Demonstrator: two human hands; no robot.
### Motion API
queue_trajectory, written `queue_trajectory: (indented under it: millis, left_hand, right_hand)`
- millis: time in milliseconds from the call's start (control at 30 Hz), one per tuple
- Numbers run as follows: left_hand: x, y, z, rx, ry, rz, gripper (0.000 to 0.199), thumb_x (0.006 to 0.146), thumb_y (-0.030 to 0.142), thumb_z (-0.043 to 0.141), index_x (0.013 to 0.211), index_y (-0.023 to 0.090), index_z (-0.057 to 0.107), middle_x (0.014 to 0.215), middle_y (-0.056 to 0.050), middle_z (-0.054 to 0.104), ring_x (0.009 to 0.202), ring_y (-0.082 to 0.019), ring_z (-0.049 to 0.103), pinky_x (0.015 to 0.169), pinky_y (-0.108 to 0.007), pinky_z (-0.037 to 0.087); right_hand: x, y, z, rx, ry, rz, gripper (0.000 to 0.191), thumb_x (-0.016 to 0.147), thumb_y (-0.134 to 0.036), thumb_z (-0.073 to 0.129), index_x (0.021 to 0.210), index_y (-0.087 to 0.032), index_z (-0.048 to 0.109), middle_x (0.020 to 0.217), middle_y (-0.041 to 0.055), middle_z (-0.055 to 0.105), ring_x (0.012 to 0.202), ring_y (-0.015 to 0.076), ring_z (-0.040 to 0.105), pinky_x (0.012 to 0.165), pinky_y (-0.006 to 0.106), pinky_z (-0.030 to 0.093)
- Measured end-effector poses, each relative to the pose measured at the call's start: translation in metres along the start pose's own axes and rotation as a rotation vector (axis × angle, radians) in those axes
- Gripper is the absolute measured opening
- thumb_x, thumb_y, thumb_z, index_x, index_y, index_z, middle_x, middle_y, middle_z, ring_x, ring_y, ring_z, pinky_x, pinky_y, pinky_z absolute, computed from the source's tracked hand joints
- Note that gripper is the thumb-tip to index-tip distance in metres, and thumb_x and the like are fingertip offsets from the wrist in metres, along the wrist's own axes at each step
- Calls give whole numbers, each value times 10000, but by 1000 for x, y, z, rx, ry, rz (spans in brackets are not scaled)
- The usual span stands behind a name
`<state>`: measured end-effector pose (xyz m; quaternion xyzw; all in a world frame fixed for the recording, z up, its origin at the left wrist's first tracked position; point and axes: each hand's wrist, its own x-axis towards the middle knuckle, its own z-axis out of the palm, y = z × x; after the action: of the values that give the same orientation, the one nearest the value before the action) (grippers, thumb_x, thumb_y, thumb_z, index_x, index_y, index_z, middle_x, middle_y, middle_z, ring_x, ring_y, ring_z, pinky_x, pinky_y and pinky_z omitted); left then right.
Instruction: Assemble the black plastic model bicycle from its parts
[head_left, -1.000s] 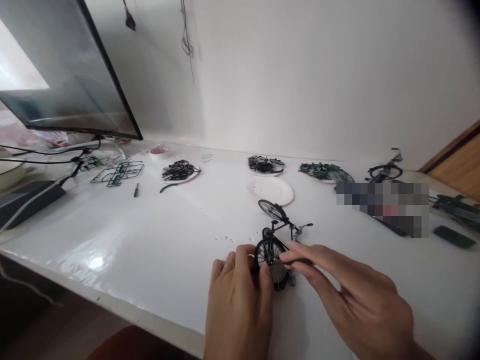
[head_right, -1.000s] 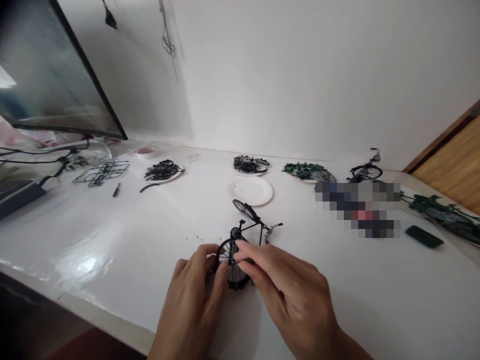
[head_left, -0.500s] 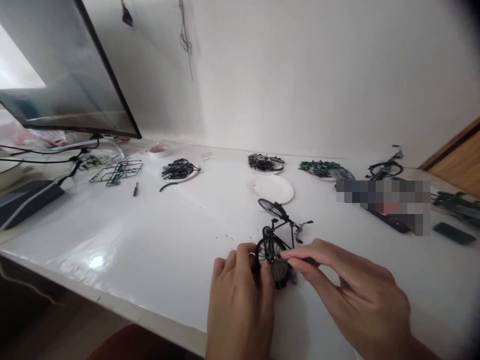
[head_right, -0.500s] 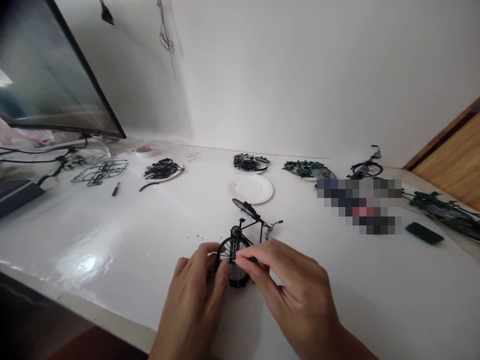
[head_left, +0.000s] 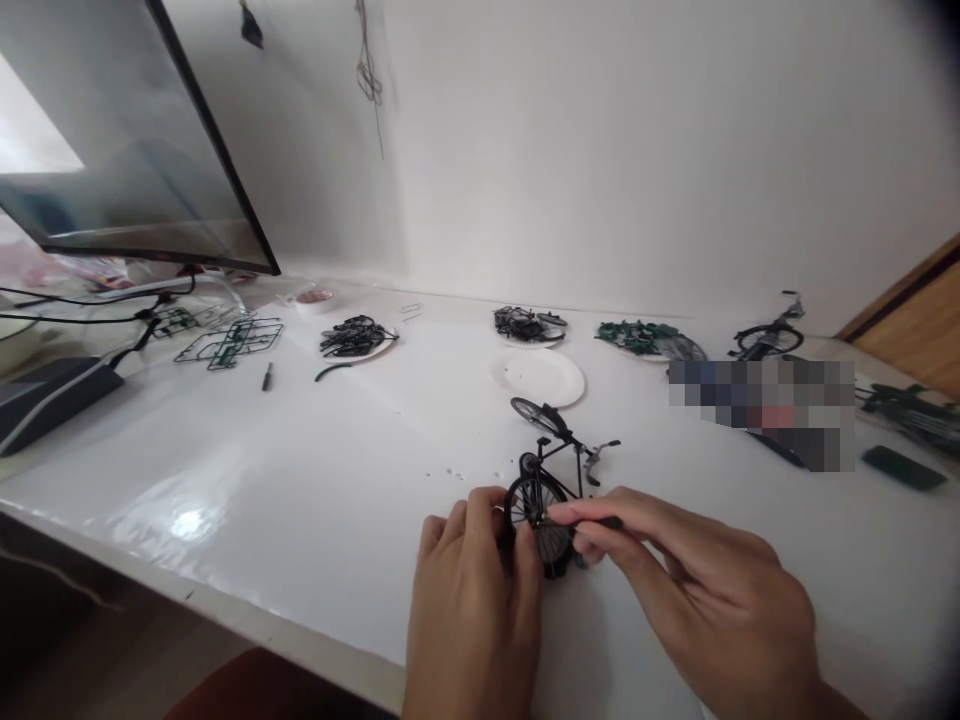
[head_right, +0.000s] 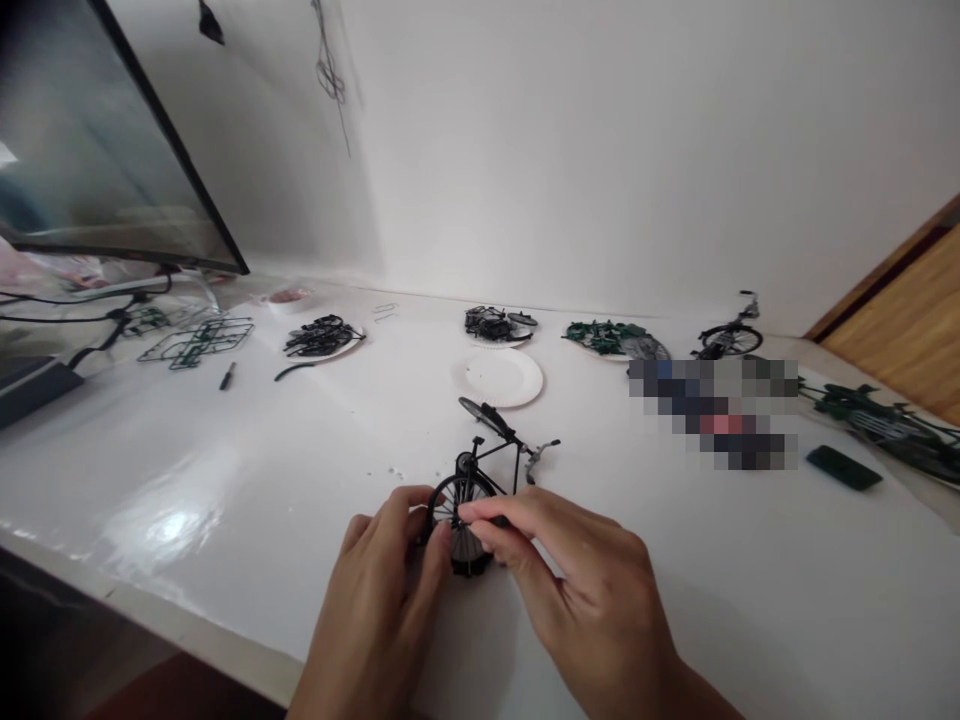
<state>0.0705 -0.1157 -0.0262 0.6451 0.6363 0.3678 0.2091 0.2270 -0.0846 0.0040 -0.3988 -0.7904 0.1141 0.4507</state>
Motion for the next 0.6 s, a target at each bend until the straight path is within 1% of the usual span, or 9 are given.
queue_trajectory:
  millis: [167, 267, 367, 467, 533, 600]
  left_hand:
    - [0, -2, 1, -11, -17, -10, 145, 989, 226, 406, 1080, 206, 517, 929, -57, 697, 840, -267, 606, 787, -434, 401]
    - [0, -6, 2, -5, -24, 1, 149, 989, 248, 402, 1075, 216, 519, 938, -55, 693, 836, -264, 604, 784, -430, 395]
    - [1, -9, 3, -3, -44, 3, 151, 989, 278, 399, 1077, 229, 511, 934, -48, 687, 834, -263, 603, 789, -428, 390]
    - [1, -10, 3, -8, -52, -17, 158, 991, 301, 395, 1077, 235, 510, 931, -40, 687, 827, -261, 600, 796, -429, 389]
    - [0, -9, 3, -3, -48, -18, 167, 991, 305, 395, 1085, 236, 515, 940, -41, 691, 830, -260, 603, 800, -426, 395]
    - [1, -7, 3, 19, -25, -17, 178, 986, 309, 405, 1097, 237, 525, 938, -48, 695, 835, -266, 605, 794, -423, 406]
  right_hand:
    - [0, -1, 2, -31, 26, -45, 193, 869, -110, 668, 962, -266, 735, 822, -45, 771, 668, 101, 713, 641, 164, 569]
    - [-2, 1, 4, -6, 40, -68, 168, 886, -127, 663, 981, -251, 723, 826, -41, 762, 643, 80, 691, 649, 150, 555]
    - [-4, 2, 5, 6, 49, -62, 146, 882, -123, 679, 962, -240, 712, 816, -40, 750, 619, 65, 667, 639, 142, 544]
    - [-7, 2, 6, 51, 47, -75, 181, 857, -88, 700, 961, -236, 703, 830, -30, 746, 696, 84, 683, 661, 162, 552]
    - [-10, 3, 7, 94, 43, -87, 213, 851, -75, 700, 987, -240, 691, 868, -23, 751, 780, 105, 699, 720, 187, 565]
    - [-11, 5, 6, 120, 33, -61, 206, 867, -91, 684, 996, -253, 679, 890, -29, 749, 824, 110, 704, 776, 201, 565]
